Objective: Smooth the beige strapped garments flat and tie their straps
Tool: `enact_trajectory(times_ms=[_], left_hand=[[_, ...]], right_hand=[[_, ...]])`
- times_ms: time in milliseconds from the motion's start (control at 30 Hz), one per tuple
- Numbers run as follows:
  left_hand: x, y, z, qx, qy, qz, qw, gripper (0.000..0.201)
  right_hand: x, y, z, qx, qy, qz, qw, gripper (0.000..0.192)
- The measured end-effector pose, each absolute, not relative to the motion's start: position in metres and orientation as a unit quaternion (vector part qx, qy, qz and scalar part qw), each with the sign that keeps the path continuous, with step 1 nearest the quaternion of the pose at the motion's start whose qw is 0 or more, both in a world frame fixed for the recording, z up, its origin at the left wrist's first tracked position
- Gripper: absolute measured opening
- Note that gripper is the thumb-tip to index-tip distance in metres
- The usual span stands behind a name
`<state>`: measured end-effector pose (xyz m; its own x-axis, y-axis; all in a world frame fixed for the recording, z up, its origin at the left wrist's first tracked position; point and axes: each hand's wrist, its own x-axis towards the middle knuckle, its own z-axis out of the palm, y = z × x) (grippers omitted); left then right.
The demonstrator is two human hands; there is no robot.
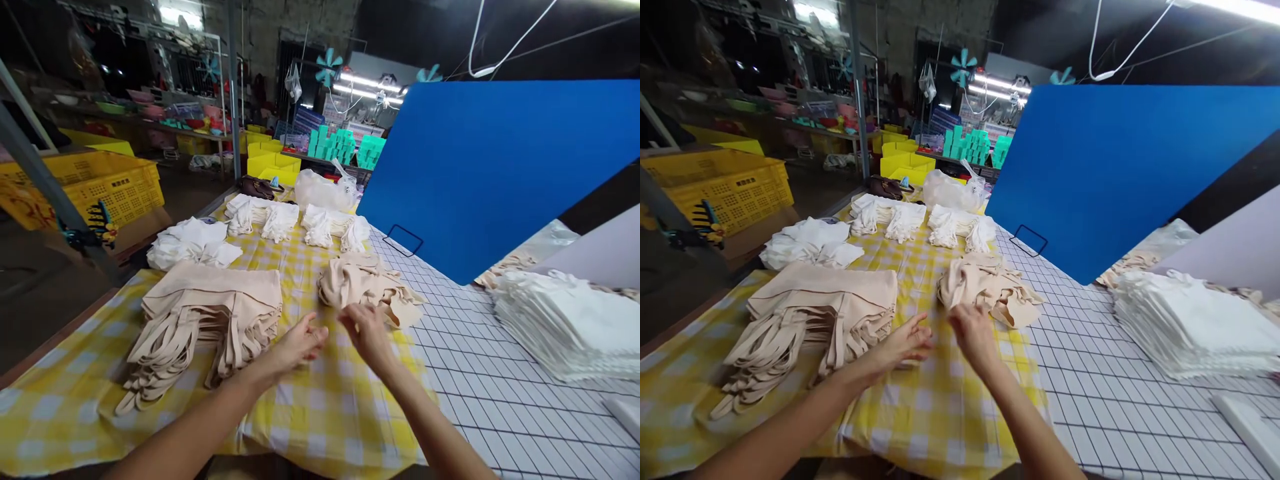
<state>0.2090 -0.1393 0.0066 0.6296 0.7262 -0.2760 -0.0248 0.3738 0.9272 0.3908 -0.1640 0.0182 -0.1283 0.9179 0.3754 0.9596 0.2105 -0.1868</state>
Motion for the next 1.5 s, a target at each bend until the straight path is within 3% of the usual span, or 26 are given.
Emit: enact_trajectory(times_ms=[133, 233, 300, 433, 533, 667, 767, 1000, 1100, 1200, 1300, 1400, 1500], left_hand=[[0.222, -0.143, -0.022, 0.323, 0.37, 0.313, 0.813, 0.048], [0.223, -0.142, -0.037, 0.302, 0.396, 0.382, 0.779, 0.038], [0.221, -0.142, -0.043, 0.32, 0.426, 0.408, 0.742, 0.035], [0.214, -0.142, -0.047, 0.326, 0.44, 0.434, 0.716, 0.031], [0.217, -0.142, -0.044, 0.256, 0.433, 0.411, 0.76, 0.021], [0.225, -0.14, -0.04, 0.23, 0.431, 0.418, 0.766, 0.019], [0.224, -0.138, -0.037, 0.29, 0.415, 0.425, 0.75, 0.022], [0.201, -0.138, -0.022, 0.417, 0.313, 0.426, 0.739, 0.024], [0.196, -0.145, -0.018, 0.504, 0.301, 0.359, 0.726, 0.026], [0.198, -0.158, -0.017, 0.68, 0.283, 0.28, 0.616, 0.022], [0.203, -0.17, -0.016, 0.79, 0.258, 0.236, 0.504, 0.026], [0.205, -0.175, -0.014, 0.818, 0.241, 0.213, 0.476, 0.026], [0.196, -0.173, -0.007, 0.81, 0.264, 0.202, 0.484, 0.025]], right_hand=[[0.352, -0.228, -0.006, -0.542, -0.82, 0.078, 0.17, 0.015], [0.345, -0.25, -0.015, -0.496, -0.835, 0.2, 0.129, 0.019], [0.354, -0.246, -0.014, -0.512, -0.811, 0.241, 0.148, 0.025], [0.383, -0.2, -0.014, -0.662, -0.69, 0.15, 0.25, 0.019], [0.39, -0.155, -0.02, -0.728, -0.64, 0.06, 0.239, 0.024], [0.377, -0.114, -0.027, -0.687, -0.69, 0.043, 0.225, 0.03], [0.373, -0.109, -0.024, -0.661, -0.715, 0.041, 0.225, 0.018], [0.415, -0.172, 0.016, -0.627, -0.723, 0.066, 0.282, 0.019], [0.435, -0.205, 0.029, -0.59, -0.768, 0.175, 0.177, 0.022], [0.44, -0.226, 0.03, -0.601, -0.761, 0.231, 0.08, 0.017], [0.428, -0.233, 0.024, -0.602, -0.759, 0.221, 0.109, 0.025], [0.405, -0.231, 0.018, -0.545, -0.798, 0.227, 0.118, 0.04], [0.388, -0.227, 0.012, -0.529, -0.819, 0.205, 0.081, 0.02]])
